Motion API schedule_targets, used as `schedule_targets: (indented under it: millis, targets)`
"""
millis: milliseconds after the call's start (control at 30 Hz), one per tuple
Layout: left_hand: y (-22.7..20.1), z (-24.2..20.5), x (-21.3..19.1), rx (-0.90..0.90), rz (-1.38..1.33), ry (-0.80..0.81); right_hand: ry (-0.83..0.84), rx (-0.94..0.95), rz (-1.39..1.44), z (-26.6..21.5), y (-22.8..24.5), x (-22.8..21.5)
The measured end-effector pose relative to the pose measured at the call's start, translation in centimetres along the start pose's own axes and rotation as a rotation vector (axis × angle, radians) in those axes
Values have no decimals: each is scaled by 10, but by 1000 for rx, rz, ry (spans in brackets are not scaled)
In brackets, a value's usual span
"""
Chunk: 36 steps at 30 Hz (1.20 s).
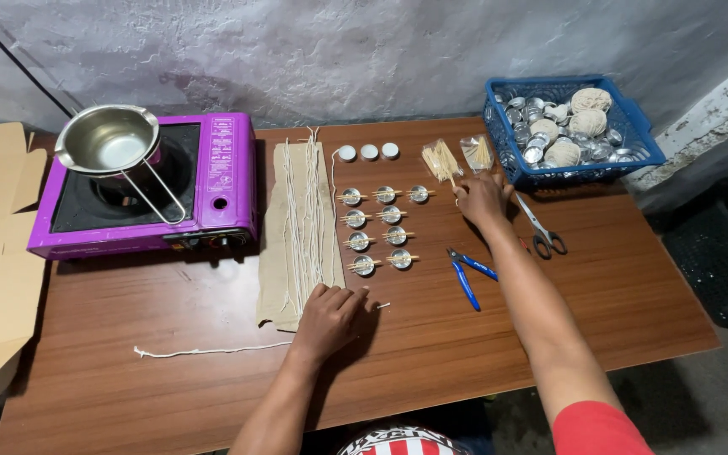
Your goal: Cutting cotton wicks to length and threading them through metal wick bases for candle production.
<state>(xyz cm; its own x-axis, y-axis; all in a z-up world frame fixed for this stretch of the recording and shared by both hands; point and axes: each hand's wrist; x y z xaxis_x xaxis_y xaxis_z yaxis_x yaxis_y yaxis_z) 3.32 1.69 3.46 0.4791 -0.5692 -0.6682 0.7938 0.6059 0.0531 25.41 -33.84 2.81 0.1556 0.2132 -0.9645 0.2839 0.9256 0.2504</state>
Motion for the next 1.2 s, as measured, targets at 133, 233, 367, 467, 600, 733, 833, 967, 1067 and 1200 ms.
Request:
schedule_targets:
  millis: [133,233,367,467,600,733,833,967,1067,1200]
  targets:
    - [-1,2,-5,-5,4,12,-14,57,-41,17,5,25]
    - [-1,2,-5,-16,-7,7,-53,75,-74,34,4,41]
    - [-2,2,-4,-32,-20,-6,52,202,-163,39,14,26]
    - [-2,5,-7,-33,-19,-20,91,237,-121,35,20,6]
    - [-4,7,-9,-43,-31,-17,157,207,-91,20,28,-15]
    - [-4,6,-9,-40,-25,-23,216,230,-125,-5,32,-44]
    - [-5,6,-8,-45,-24,-24,241,235,-93,-20,27,-56]
    - [-6,3,0,-35,-42,-38,203,193,156,-50,18,-75]
    - [-11,0,3,-102,-97,-64,303,41,459,-86,14,-78]
    - [-25,9,4,-480,-517,-158,610,-121,868,-148,21,-54]
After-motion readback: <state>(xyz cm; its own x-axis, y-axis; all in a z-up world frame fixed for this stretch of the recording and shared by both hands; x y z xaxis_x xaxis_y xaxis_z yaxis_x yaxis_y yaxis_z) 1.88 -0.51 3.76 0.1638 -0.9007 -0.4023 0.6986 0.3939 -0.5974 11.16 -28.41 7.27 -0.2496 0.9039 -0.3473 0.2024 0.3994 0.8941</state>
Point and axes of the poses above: each hand's wrist, its own z-axis towards the middle knuckle, its own x-axis out of the palm, y = z × x, and after that the axes turned 13 degrees about x, right-handed
